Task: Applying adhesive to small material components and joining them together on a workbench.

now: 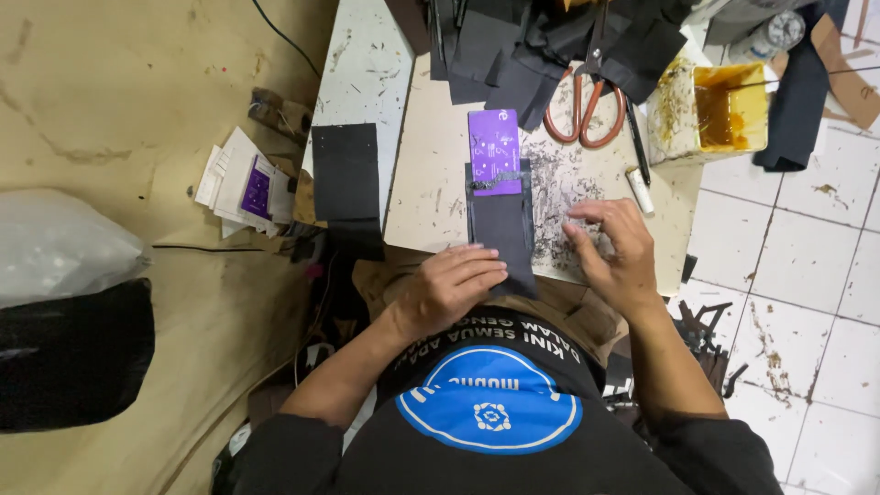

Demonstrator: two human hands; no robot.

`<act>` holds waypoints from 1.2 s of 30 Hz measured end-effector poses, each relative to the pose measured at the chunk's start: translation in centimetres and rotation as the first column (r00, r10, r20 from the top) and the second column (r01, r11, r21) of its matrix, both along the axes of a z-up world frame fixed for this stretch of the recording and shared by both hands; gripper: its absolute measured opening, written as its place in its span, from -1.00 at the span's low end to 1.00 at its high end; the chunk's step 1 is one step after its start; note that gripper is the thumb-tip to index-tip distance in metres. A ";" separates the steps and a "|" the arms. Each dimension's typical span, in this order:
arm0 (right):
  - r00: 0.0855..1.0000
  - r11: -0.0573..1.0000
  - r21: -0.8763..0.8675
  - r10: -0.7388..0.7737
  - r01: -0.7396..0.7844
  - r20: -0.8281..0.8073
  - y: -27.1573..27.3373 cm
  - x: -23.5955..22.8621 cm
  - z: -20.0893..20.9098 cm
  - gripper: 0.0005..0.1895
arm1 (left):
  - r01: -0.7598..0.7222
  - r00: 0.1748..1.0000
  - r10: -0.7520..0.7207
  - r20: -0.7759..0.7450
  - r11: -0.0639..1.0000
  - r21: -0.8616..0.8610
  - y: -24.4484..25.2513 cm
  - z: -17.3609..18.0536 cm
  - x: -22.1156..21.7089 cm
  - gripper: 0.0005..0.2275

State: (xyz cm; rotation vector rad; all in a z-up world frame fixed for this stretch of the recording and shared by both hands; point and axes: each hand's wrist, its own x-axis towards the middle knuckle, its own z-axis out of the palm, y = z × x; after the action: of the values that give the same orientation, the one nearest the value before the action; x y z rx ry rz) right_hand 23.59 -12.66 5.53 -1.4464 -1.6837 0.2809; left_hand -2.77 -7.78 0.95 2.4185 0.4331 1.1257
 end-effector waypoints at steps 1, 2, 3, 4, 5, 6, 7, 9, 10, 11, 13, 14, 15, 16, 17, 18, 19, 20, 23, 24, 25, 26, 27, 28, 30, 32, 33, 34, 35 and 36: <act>1.000 1.000 -0.008 -0.002 0.002 -0.001 -0.2 -0.3 0.1 -0.88 | 0.002 1.000 -0.002 -0.001 1.000 -0.008 -0.3 0.2 -0.1 -0.85; 0.994 0.998 -0.038 0.044 -0.048 -0.096 -0.3 -0.6 0.2 -0.84 | 0.011 0.999 -0.005 0.042 0.989 -0.149 -0.6 0.5 -0.1 -0.83; 0.977 0.993 -0.065 0.085 -0.100 -0.195 -0.5 -0.9 0.3 -0.75 | 0.026 0.997 -0.002 0.082 0.957 -0.289 -1.0 0.8 -0.2 -0.80; 0.976 0.992 -0.076 0.082 -0.098 -0.201 -0.6 -1.2 0.3 -0.75 | 0.025 0.997 -0.002 0.077 0.954 -0.299 -0.7 2.0 -0.1 -0.80; 0.958 0.986 -0.066 0.132 -0.154 -0.256 -0.7 -1.5 0.2 -0.60 | 0.013 0.995 0.028 0.093 0.912 -0.410 -0.4 3.1 -0.1 -0.83; 0.933 0.977 -0.053 0.181 -0.207 -0.311 -0.8 -1.9 0.2 -0.45 | 0.003 0.993 0.060 0.105 0.858 -0.514 -0.1 4.2 -0.1 -0.86; 0.932 0.976 -0.064 0.178 -0.208 -0.316 -0.8 -2.1 -0.6 -0.45 | 0.000 0.993 0.062 0.101 0.851 -0.525 0.3 4.3 0.0 -0.86; 0.906 0.972 -0.012 0.215 -0.236 -0.365 -0.8 -2.6 -2.2 -0.57 | -0.041 0.989 0.123 0.087 0.775 -0.631 1.1 4.5 0.1 -0.89; 0.905 0.971 -0.022 0.212 -0.236 -0.369 -1.0 -2.9 -2.9 -0.57 | -0.043 0.989 0.125 0.084 0.768 -0.639 1.4 4.3 0.1 -0.89; 0.919 0.984 -0.045 0.144 -0.172 -0.366 -1.1 -3.3 -3.5 -0.68 | -0.063 0.987 0.147 0.066 0.729 -0.682 1.7 4.1 0.2 -0.91; 0.929 0.992 -0.078 0.069 -0.104 -0.363 -0.8 -4.1 -3.9 -0.70 | -0.083 0.985 0.167 0.044 0.680 -0.728 2.5 4.0 0.2 -0.92; 0.940 0.994 -0.096 0.021 -0.057 -0.342 -0.4 -4.5 -3.7 -0.74 | -0.104 0.985 0.173 0.021 0.680 -0.726 3.0 4.1 0.1 -0.92; 0.947 0.993 -0.115 -0.028 -0.009 -0.320 0.1 -4.9 -3.5 -0.77 | -0.125 0.984 0.179 -0.002 0.679 -0.724 3.5 4.3 0.1 -0.91; 0.946 0.992 -0.126 -0.034 -0.007 -0.322 0.5 -5.0 -3.2 -0.77 | -0.125 0.984 0.177 -0.006 0.671 -0.731 3.9 4.4 0.1 -0.91; 0.962 0.994 -0.108 -0.047 0.018 -0.270 1.0 -5.1 -2.9 -0.78 | -0.154 0.981 0.191 -0.035 0.653 -0.741 4.4 4.5 0.1 -0.92; 0.974 0.995 -0.090 -0.060 0.041 -0.218 1.5 -5.2 -2.6 -0.79 | -0.183 0.977 0.205 -0.065 0.635 -0.751 4.8 4.6 0.1 -0.93; 0.973 0.994 -0.099 -0.065 0.044 -0.220 1.6 -5.1 -2.9 -0.79 | -0.183 0.977 0.201 -0.069 0.628 -0.756 5.0 4.5 0.2 -0.93; 0.979 0.993 -0.100 -0.074 0.056 -0.189 1.8 -5.1 -3.2 -0.80 | -0.197 0.975 0.201 -0.090 0.612 -0.766 5.3 4.3 0.3 -0.92; 0.989 0.993 -0.095 -0.085 0.074 -0.119 2.5 -5.1 -3.0 -0.82 | -0.232 0.970 0.202 -0.136 0.600 -0.766 6.2 4.0 0.7 -0.91; 0.993 0.994 -0.079 -0.082 0.075 -0.081 2.8 -5.2 -2.7 -0.84 | -0.256 0.965 0.209 -0.159 0.611 -0.749 6.4 4.0 0.9 -0.90; 0.993 0.993 -0.088 -0.086 0.079 -0.081 3.0 -5.2 -2.7 -0.84 | -0.254 0.966 0.204 -0.161 0.606 -0.754 6.6 3.9 0.9 -0.90; 0.996 0.993 -0.088 -0.082 0.078 -0.045 3.1 -5.2 -2.7 -0.85 | -0.269 0.962 0.205 -0.181 0.601 -0.752 6.7 3.8 1.0 -0.90; 0.997 0.993 -0.089 -0.077 0.076 -0.009 3.2 -5.2 -2.7 -0.85 | -0.286 0.958 0.206 -0.201 0.597 -0.750 6.7 3.7 1.1 -0.90; 0.997 0.992 -0.097 -0.080 0.078 -0.010 3.3 -5.2 -2.7 -0.85 | -0.285 0.958 0.202 -0.204 0.591 -0.754 6.8 3.7 1.2 -0.90; 0.996 0.993 -0.084 -0.084 0.085 0.023 3.4 -5.3 -2.8 -0.85 | -0.300 0.953 0.224 -0.206 0.578 -0.759 6.9 3.7 1.3 -0.90; 0.995 0.991 -0.098 -0.091 0.094 0.032 3.6 -5.4 -2.7 -0.84 | -0.306 0.951 0.228 -0.211 0.575 -0.758 7.0 3.4 1.5 -0.89; 0.995 0.989 -0.105 -0.095 0.099 0.042 3.6 -5.4 -2.7 -0.83 | -0.313 0.948 0.236 -0.213 0.577 -0.754 7.0 3.3 1.6 -0.89; 0.994 0.989 -0.110 -0.096 0.100 0.043 3.7 -5.3 -2.8 -0.83 | -0.312 0.949 0.233 -0.214 0.574 -0.757 7.0 3.3 1.6 -0.89; 0.994 0.989 -0.110 -0.095 0.101 0.057 3.7 -5.3 -2.8 -0.83 | -0.319 0.947 0.229 -0.226 0.571 -0.756 7.1 3.3 1.7 -0.89; 0.993 0.989 -0.109 -0.094 0.101 0.072 3.7 -5.3 -2.8 -0.83 | -0.326 0.945 0.225 -0.239 0.568 -0.755 7.1 3.3 1.7 -0.88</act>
State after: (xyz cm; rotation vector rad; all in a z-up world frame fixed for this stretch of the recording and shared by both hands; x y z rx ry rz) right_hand 18.30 -8.96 2.73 -1.6327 -1.6667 0.2795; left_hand -1.09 -0.68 4.25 1.6321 1.1235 0.6628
